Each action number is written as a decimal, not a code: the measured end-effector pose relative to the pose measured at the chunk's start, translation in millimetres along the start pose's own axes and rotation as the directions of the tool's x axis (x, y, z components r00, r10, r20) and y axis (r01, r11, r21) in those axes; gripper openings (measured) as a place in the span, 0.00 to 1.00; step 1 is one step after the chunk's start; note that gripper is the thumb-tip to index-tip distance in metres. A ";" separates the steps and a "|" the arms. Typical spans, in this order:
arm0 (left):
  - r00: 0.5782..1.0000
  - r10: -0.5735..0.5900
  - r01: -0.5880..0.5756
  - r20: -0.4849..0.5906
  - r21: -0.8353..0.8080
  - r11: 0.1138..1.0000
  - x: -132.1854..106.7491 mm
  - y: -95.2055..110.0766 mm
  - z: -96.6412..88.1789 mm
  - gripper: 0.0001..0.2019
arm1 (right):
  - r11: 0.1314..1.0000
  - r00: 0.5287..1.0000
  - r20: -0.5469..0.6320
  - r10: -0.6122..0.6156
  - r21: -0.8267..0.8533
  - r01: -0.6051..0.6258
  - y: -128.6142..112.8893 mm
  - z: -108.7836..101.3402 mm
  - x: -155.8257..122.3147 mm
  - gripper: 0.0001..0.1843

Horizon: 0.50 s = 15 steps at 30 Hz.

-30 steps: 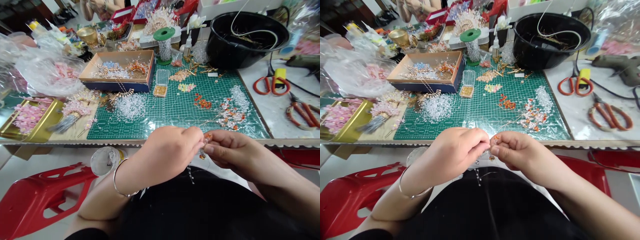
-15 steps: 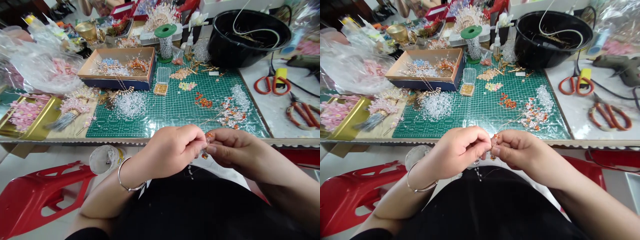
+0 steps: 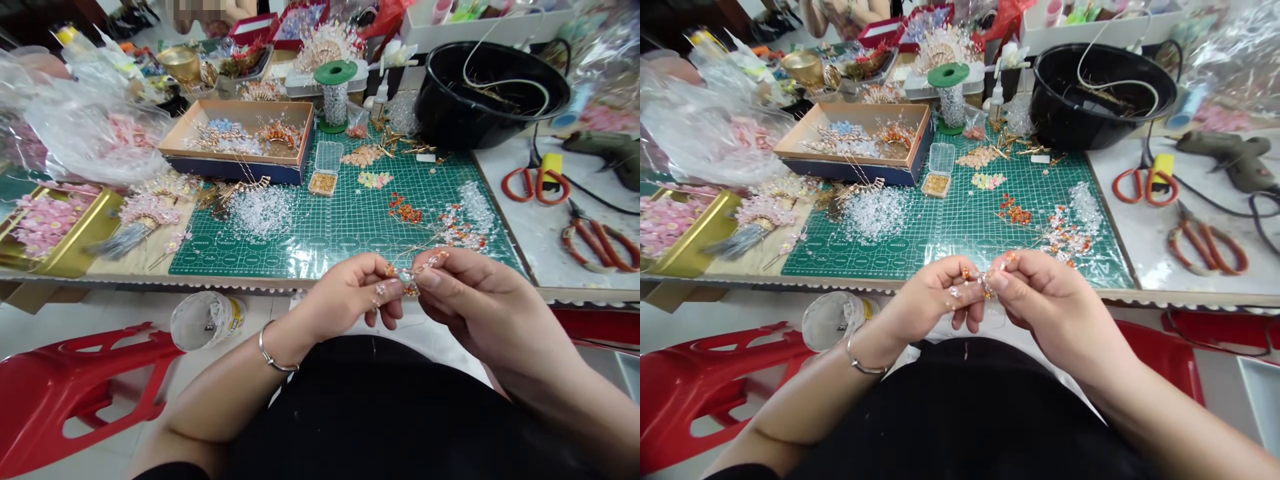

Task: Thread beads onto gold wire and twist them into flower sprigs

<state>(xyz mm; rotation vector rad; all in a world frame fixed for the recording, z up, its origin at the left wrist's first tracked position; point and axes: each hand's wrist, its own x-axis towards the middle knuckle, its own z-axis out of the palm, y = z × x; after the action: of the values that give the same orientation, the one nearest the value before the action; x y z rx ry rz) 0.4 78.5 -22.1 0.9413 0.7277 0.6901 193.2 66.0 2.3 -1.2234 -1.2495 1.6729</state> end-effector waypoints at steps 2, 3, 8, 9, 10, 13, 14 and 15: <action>0.999 0.039 -0.039 -0.016 0.002 0.999 -2.6 -8.4 5.2 0.16 | 0.993 0.997 -0.054 -0.059 -0.108 0.053 1.9 1.4 1.5 0.16; 0.998 0.067 -0.067 -0.018 0.004 0.998 -3.8 -11.6 7.0 0.15 | 0.982 0.991 -0.089 -0.095 -0.174 0.079 2.9 2.5 2.3 0.16; 0.987 0.141 -0.150 -0.079 -0.121 0.981 -6.0 -20.1 10.2 0.12 | 0.867 0.921 -0.259 -0.289 -0.480 0.137 5.9 12.4 7.4 0.12; 0.988 0.126 -0.140 -0.094 -0.167 0.976 -6.0 -21.1 11.0 0.12 | 0.817 0.901 -0.275 -0.337 -0.560 0.135 6.2 14.5 8.9 0.11; 0.989 0.105 -0.125 -0.103 -0.217 0.968 -6.1 -22.0 12.0 0.11 | 0.755 0.879 -0.279 -0.386 -0.644 0.127 6.5 16.2 10.5 0.09; 0.995 0.021 -0.055 -0.099 -0.357 0.933 -7.4 -23.1 15.7 0.11 | 0.559 0.840 -0.230 -0.491 -0.823 0.101 8.3 17.9 15.2 0.09; 0.996 0.000 -0.035 -0.092 -0.389 0.920 -8.4 -22.9 16.8 0.11 | 0.518 0.839 -0.211 -0.501 -0.850 0.096 9.2 17.4 16.5 0.09; 0.996 -0.018 -0.019 -0.086 -0.407 0.913 -9.8 -22.2 17.7 0.11 | 0.502 0.845 -0.197 -0.497 -0.860 0.095 10.4 16.4 17.6 0.09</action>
<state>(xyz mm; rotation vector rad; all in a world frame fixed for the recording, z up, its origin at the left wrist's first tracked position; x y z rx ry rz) 13.3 53.4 -32.3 0.5292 0.6275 0.8493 172.2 74.5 -11.0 -1.6402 -1.9038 0.4084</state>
